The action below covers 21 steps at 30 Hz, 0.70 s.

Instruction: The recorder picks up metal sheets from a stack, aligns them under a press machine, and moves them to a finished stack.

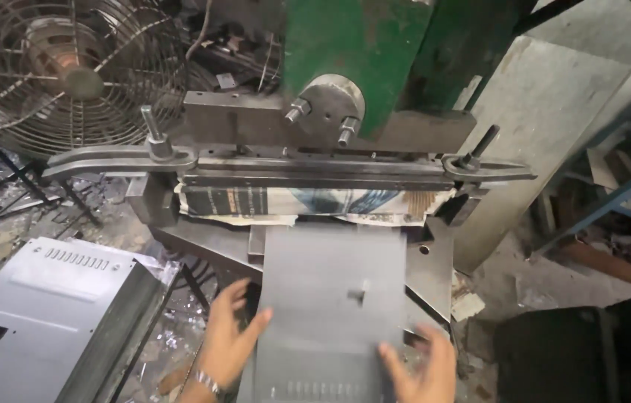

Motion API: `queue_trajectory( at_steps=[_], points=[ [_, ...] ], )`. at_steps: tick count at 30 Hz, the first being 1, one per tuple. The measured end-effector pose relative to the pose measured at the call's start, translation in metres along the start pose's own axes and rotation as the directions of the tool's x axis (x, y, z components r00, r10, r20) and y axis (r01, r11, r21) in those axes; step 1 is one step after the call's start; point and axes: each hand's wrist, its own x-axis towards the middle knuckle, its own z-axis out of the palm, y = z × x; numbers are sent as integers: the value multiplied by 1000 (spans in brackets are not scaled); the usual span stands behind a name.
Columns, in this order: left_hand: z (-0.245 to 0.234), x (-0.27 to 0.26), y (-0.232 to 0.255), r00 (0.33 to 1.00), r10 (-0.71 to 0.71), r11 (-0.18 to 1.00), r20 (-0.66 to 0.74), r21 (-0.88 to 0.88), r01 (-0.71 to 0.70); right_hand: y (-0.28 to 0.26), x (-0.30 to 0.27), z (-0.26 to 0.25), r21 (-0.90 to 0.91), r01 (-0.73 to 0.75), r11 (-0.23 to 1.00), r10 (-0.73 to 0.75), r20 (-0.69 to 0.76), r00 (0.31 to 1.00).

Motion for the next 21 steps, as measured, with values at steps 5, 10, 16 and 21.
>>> queue_trajectory(
  at_steps=[5,10,16,21],
  points=[
    [56,-53,-147,979,-185,899,88,-387,204,114,-82,62,-158,20,987,-50,-189,981],
    [51,-45,-141,874,-480,872,75,-69,485,125,-98,87,198,-376,905,382,7,924],
    [42,-33,-129,738,-666,744,108,26,667,112,-67,73,277,-656,703,586,297,754],
    [26,-28,-106,771,-574,778,276,-109,619,161,-95,87,295,-580,759,463,380,800]
  ],
)
